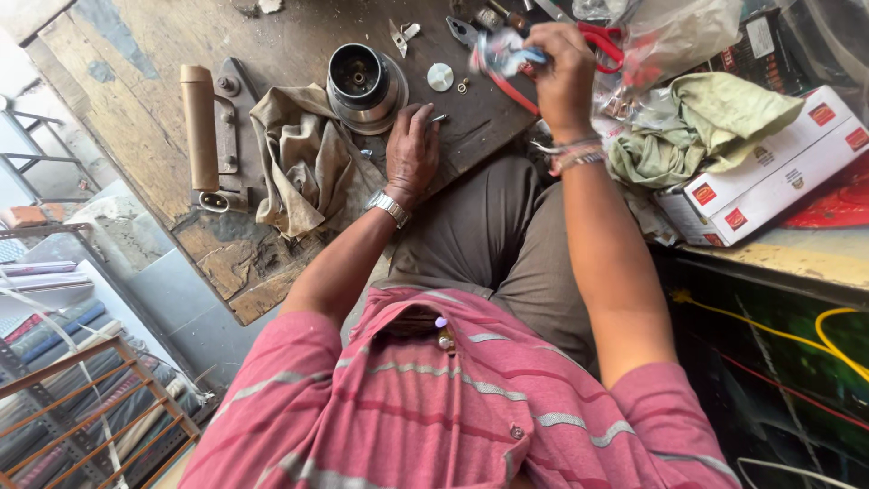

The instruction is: The person assembles a small metal appliance, likely a grinder jar, by inserting a blade assembly and a rubber gasket into the jar. They use pliers to handle small parts and a cloth to wipe components before fitting them together.

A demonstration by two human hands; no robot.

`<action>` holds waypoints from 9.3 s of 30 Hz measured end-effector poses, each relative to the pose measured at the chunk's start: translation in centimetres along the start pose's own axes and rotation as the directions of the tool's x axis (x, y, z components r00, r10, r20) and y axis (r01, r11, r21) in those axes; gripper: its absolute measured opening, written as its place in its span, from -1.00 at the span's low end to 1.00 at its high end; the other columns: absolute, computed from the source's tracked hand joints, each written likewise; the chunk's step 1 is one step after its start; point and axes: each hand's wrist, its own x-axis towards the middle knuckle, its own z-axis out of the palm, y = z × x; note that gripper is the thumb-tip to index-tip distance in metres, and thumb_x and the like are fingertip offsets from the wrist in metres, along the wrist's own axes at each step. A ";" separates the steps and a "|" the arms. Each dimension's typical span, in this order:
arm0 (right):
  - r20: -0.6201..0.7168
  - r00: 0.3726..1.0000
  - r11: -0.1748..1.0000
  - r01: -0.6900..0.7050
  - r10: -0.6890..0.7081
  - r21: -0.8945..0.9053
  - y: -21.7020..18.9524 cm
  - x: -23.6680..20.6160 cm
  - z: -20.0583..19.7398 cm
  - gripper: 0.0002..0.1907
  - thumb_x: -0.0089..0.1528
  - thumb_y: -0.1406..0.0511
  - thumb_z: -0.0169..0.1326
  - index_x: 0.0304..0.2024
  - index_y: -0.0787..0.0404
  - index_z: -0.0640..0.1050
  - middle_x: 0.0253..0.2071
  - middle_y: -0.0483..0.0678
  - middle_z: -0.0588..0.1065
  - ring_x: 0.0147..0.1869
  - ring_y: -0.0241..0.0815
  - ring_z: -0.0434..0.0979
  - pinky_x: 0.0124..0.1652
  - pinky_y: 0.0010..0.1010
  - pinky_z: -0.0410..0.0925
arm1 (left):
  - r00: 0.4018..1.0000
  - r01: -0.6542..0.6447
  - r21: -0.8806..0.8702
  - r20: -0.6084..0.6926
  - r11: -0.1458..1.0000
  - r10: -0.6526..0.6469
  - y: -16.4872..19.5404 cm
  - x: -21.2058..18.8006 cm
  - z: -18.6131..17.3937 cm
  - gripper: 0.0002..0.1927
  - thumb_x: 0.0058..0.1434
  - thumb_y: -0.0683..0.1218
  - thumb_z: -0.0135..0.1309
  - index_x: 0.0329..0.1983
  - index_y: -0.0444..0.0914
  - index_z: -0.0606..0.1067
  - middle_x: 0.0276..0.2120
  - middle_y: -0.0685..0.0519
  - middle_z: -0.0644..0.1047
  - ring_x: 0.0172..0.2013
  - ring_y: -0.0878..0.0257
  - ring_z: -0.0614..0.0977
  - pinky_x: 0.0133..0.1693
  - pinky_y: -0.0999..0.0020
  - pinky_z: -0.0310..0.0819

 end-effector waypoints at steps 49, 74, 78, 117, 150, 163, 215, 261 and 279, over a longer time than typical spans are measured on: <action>0.097 0.964 0.962 -0.233 0.247 -0.140 -2.2 -6.4 2.1 -0.67 0.10 0.11 0.47 -0.14 0.06 0.75 0.45 0.11 0.28 0.59 0.26 -0.03 0.45 0.11 -0.03 | 0.879 0.471 -0.710 0.330 0.524 -0.344 3.0 3.6 0.4 -0.70 0.37 -0.28 0.07 0.15 -0.33 0.45 -0.05 0.01 0.61 -0.08 0.34 0.64 -0.04 0.45 0.66; 0.255 0.734 0.417 -0.596 0.630 0.686 0.0 -5.2 -0.2 -0.96 0.15 0.43 0.15 -0.42 0.30 0.58 0.23 0.23 0.52 0.25 -0.05 0.40 0.06 -0.32 0.22 | 0.973 0.223 -0.332 0.016 0.917 -0.231 2.5 7.1 0.5 -0.95 0.34 -0.22 0.15 -0.15 -0.25 0.55 -0.18 0.05 0.59 -0.21 0.30 0.66 -0.17 0.42 0.71; 0.400 0.707 0.186 -0.596 0.583 0.781 0.6 -5.1 -1.8 -0.82 0.14 0.44 0.13 -0.23 0.29 0.69 0.05 0.08 0.53 -0.02 -0.21 0.49 0.09 -0.42 0.37 | 0.985 0.161 -0.428 0.010 0.889 -0.174 4.3 9.8 1.7 -0.90 0.30 -0.25 0.16 -0.15 -0.23 0.56 -0.16 0.07 0.62 -0.16 0.29 0.68 -0.10 0.42 0.69; 0.261 0.953 0.935 -0.056 0.155 -0.350 1.0 -6.4 1.2 -0.79 0.16 0.33 0.38 -0.15 0.06 0.70 -0.14 -0.06 0.54 0.05 0.05 0.49 0.06 -0.14 0.39 | 0.941 0.339 -0.306 0.100 0.890 -0.324 -0.2 1.3 0.7 -0.86 0.38 -0.15 0.16 -0.06 -0.29 0.52 -0.22 0.00 0.60 -0.22 0.15 0.63 -0.16 0.24 0.56; 0.211 0.977 0.999 -0.028 0.033 -0.027 -1.6 -5.7 3.0 -0.64 0.14 0.30 0.41 -0.02 0.12 0.67 -0.10 -0.06 0.64 0.00 -0.11 0.52 -0.01 -0.34 0.43 | 0.664 0.662 -0.725 0.685 -0.188 -0.299 0.6 2.8 0.6 -0.73 0.37 -0.23 0.11 0.08 -0.45 0.47 -0.21 -0.05 0.61 -0.27 0.26 0.66 -0.18 0.37 0.65; 0.448 0.840 0.629 -0.532 0.307 0.566 -0.5 -5.8 3.1 -0.60 0.28 0.35 0.28 0.14 0.34 0.56 -0.05 -0.09 0.63 0.00 -0.39 0.60 0.05 -0.52 0.50 | 0.834 0.544 -0.786 0.469 0.294 -0.290 1.4 3.6 -0.4 -0.76 0.34 -0.24 0.16 0.01 -0.50 0.54 -0.26 -0.08 0.66 -0.32 0.30 0.70 -0.21 0.41 0.70; 0.343 0.939 0.892 0.141 0.016 -0.428 -1.5 -2.1 5.3 -0.64 0.25 0.52 0.02 0.06 0.22 0.62 -0.10 0.12 0.50 -0.10 0.13 0.56 -0.10 -0.12 0.45 | 0.758 0.648 -0.759 0.633 0.067 -0.156 -0.9 3.7 0.1 -0.70 0.45 -0.11 0.07 0.16 -0.37 0.48 -0.03 -0.01 0.62 -0.04 0.26 0.66 -0.05 0.34 0.63; 0.303 0.948 0.969 0.161 -0.099 -0.186 -2.5 -5.2 5.7 -0.79 0.19 0.39 0.31 -0.11 0.14 0.66 -0.17 -0.12 0.56 0.05 -0.08 0.46 0.07 -0.21 0.35 | 0.784 0.614 -0.756 0.618 0.227 -0.063 -1.5 3.6 -0.3 -0.65 0.44 -0.08 0.10 0.19 -0.37 0.49 -0.08 0.03 0.62 -0.10 0.33 0.64 -0.01 0.36 0.61; 0.279 0.957 0.984 0.124 -0.085 -0.126 -2.8 -5.4 5.9 -0.54 0.15 0.50 0.28 0.08 0.16 0.50 -0.13 -0.18 0.57 0.10 -0.09 0.47 0.13 -0.22 0.35 | 0.770 0.631 -0.734 0.631 0.250 -0.093 -1.4 3.6 0.0 -0.68 0.41 -0.10 0.10 0.16 -0.36 0.49 -0.15 0.09 0.61 -0.16 0.38 0.62 -0.06 0.38 0.62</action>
